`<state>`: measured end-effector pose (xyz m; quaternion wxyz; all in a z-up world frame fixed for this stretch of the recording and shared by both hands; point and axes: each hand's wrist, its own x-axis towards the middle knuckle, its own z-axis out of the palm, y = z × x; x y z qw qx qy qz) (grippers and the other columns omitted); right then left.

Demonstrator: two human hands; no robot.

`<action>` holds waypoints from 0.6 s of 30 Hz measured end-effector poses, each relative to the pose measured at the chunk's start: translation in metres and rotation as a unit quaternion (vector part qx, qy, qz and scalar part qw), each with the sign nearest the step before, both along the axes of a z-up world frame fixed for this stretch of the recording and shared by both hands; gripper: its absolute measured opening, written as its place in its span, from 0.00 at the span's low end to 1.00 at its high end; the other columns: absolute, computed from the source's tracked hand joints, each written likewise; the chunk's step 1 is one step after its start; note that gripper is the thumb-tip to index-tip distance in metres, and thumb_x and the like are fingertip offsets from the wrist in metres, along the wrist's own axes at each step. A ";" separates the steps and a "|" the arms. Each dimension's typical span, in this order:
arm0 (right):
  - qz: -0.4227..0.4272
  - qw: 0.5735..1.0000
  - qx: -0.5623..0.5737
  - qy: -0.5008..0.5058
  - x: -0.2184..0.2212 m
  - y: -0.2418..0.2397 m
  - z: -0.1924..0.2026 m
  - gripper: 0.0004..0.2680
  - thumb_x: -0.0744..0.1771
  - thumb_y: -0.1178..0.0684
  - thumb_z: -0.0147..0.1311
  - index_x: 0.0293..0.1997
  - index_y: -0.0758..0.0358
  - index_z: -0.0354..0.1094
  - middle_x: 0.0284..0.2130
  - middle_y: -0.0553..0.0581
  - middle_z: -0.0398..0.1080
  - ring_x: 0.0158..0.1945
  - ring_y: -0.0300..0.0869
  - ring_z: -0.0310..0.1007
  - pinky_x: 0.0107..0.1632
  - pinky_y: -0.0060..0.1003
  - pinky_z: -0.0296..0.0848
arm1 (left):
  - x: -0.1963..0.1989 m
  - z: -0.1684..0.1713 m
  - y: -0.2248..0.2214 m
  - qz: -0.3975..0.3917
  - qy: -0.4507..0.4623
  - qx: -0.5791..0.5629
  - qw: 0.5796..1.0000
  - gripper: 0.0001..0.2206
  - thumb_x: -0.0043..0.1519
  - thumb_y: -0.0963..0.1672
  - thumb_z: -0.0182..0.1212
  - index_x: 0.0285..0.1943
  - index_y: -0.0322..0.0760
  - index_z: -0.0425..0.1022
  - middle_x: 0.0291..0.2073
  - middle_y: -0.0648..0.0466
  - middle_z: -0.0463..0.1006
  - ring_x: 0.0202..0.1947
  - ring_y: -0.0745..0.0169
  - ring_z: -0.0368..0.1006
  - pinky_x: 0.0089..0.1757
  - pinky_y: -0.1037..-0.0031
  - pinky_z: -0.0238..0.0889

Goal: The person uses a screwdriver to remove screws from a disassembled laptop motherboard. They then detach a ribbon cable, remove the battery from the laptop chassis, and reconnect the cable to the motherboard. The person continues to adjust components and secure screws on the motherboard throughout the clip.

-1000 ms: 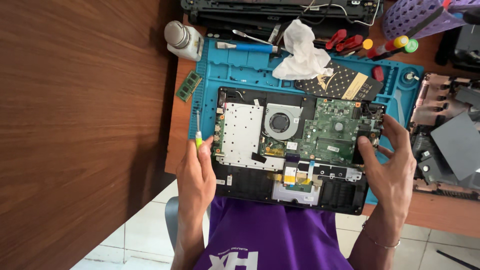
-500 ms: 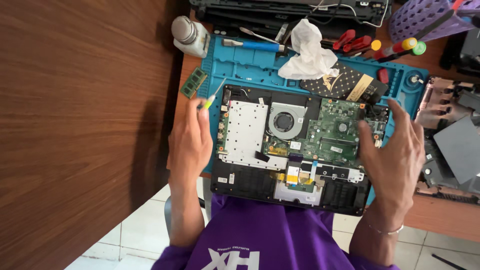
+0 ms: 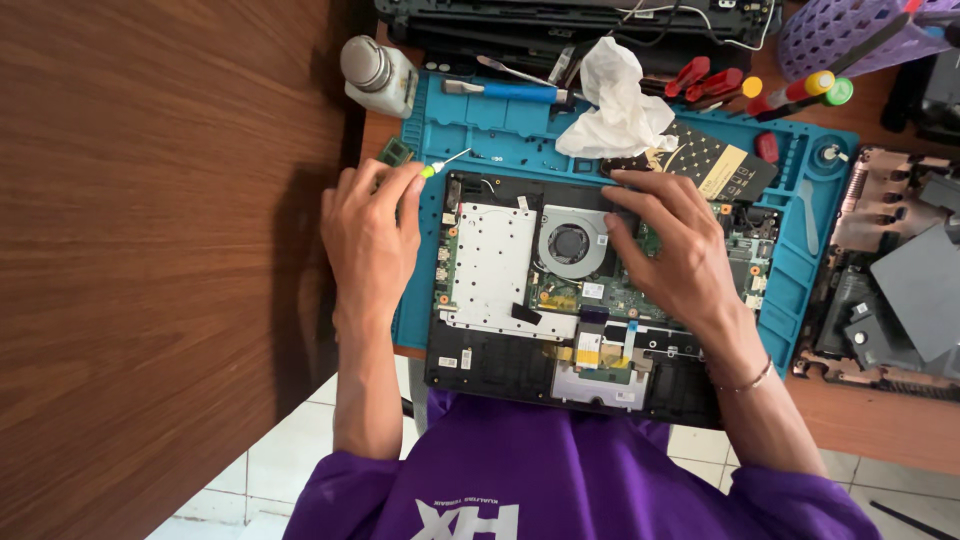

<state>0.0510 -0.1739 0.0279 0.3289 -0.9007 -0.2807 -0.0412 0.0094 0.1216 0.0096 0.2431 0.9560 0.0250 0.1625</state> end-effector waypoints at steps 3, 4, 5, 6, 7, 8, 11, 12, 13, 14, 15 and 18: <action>-0.019 1.000 0.012 0.015 -0.002 -0.002 -0.001 0.09 0.67 0.62 0.62 0.53 0.66 0.74 0.54 0.59 0.74 0.57 0.51 0.74 0.60 0.45 0.74 | 0.000 -0.003 -0.001 0.001 -0.008 0.001 1.000 0.04 0.67 0.42 0.65 0.48 0.39 0.81 0.37 0.55 0.75 0.39 0.52 0.70 0.40 0.60 0.59; -0.021 1.000 0.014 0.016 -0.002 -0.002 -0.001 0.09 0.67 0.62 0.62 0.53 0.66 0.74 0.54 0.59 0.74 0.57 0.51 0.74 0.60 0.44 0.74 | 0.000 -0.003 -0.001 0.004 -0.008 -0.001 1.000 0.04 0.67 0.42 0.65 0.48 0.39 0.81 0.37 0.55 0.75 0.39 0.52 0.70 0.40 0.60 0.59; -0.025 0.999 0.015 0.018 -0.002 -0.003 -0.001 0.09 0.67 0.62 0.62 0.53 0.65 0.74 0.54 0.58 0.74 0.57 0.51 0.74 0.60 0.44 0.74 | 0.000 -0.003 -0.002 0.007 -0.009 -0.004 1.000 0.03 0.67 0.42 0.65 0.47 0.40 0.81 0.36 0.55 0.75 0.39 0.52 0.70 0.40 0.60 0.59; -0.028 0.999 0.015 0.019 -0.002 -0.004 -0.001 0.09 0.67 0.62 0.62 0.53 0.65 0.75 0.53 0.58 0.74 0.57 0.50 0.74 0.60 0.44 0.74 | 0.000 -0.003 -0.002 0.009 -0.009 -0.006 1.000 0.03 0.67 0.42 0.65 0.47 0.40 0.81 0.36 0.55 0.75 0.39 0.52 0.70 0.40 0.60 0.59; -0.029 0.999 0.017 0.020 -0.002 -0.005 -0.001 0.09 0.67 0.62 0.62 0.53 0.65 0.74 0.54 0.58 0.74 0.57 0.50 0.74 0.60 0.44 0.74 | 0.000 -0.003 -0.003 0.010 -0.009 -0.011 1.000 0.03 0.67 0.42 0.65 0.47 0.40 0.81 0.36 0.56 0.75 0.38 0.52 0.70 0.40 0.60 0.59; -0.029 0.999 0.018 0.022 -0.002 -0.006 -0.001 0.09 0.67 0.62 0.62 0.53 0.65 0.74 0.54 0.58 0.74 0.58 0.50 0.74 0.60 0.44 0.74 | 0.000 -0.002 -0.003 0.010 -0.010 -0.016 1.000 0.03 0.68 0.42 0.65 0.47 0.40 0.81 0.36 0.56 0.75 0.38 0.52 0.70 0.40 0.60 0.59; -0.029 0.999 0.022 0.023 -0.001 -0.006 -0.003 0.10 0.67 0.62 0.62 0.54 0.65 0.74 0.54 0.58 0.74 0.58 0.50 0.74 0.61 0.44 0.74 | -0.002 0.002 -0.005 0.015 -0.006 -0.030 0.999 0.03 0.68 0.42 0.64 0.47 0.39 0.81 0.35 0.55 0.75 0.38 0.53 0.71 0.40 0.61 0.59; -0.029 0.999 0.023 0.023 -0.001 -0.006 -0.004 0.10 0.67 0.61 0.62 0.54 0.65 0.74 0.54 0.58 0.74 0.58 0.50 0.74 0.61 0.43 0.74 | -0.003 0.004 -0.005 0.016 -0.003 -0.035 0.999 0.03 0.69 0.42 0.63 0.47 0.39 0.81 0.35 0.55 0.75 0.38 0.54 0.71 0.40 0.61 0.59; -0.027 0.999 0.026 0.027 -0.001 -0.006 -0.005 0.10 0.67 0.61 0.62 0.54 0.65 0.74 0.54 0.58 0.74 0.58 0.49 0.74 0.61 0.43 0.74 | -0.003 0.006 -0.006 0.014 -0.007 -0.041 0.999 0.03 0.69 0.42 0.63 0.46 0.38 0.81 0.35 0.55 0.76 0.38 0.54 0.71 0.41 0.61 0.60; -0.025 0.999 0.029 0.031 -0.001 -0.006 -0.005 0.10 0.67 0.61 0.62 0.54 0.65 0.74 0.53 0.58 0.75 0.57 0.49 0.75 0.61 0.43 0.74 | -0.004 0.008 -0.007 0.011 -0.010 -0.047 0.999 0.04 0.70 0.42 0.62 0.46 0.37 0.80 0.35 0.54 0.77 0.38 0.53 0.71 0.41 0.62 0.60; -0.023 0.999 0.033 0.034 -0.001 -0.007 -0.006 0.10 0.67 0.61 0.62 0.55 0.65 0.74 0.53 0.58 0.75 0.57 0.49 0.75 0.60 0.43 0.74 | -0.005 0.011 -0.007 0.008 -0.014 -0.053 0.998 0.04 0.70 0.42 0.62 0.45 0.37 0.80 0.35 0.54 0.78 0.38 0.53 0.71 0.42 0.62 0.60; -0.024 0.997 0.051 0.047 -0.002 -0.007 -0.007 0.12 0.67 0.60 0.63 0.56 0.64 0.73 0.51 0.60 0.75 0.56 0.49 0.77 0.59 0.42 0.76 | -0.010 0.021 -0.012 -0.018 0.033 -0.142 0.989 0.06 0.70 0.42 0.58 0.44 0.34 0.79 0.29 0.53 0.77 0.35 0.54 0.71 0.39 0.64 0.61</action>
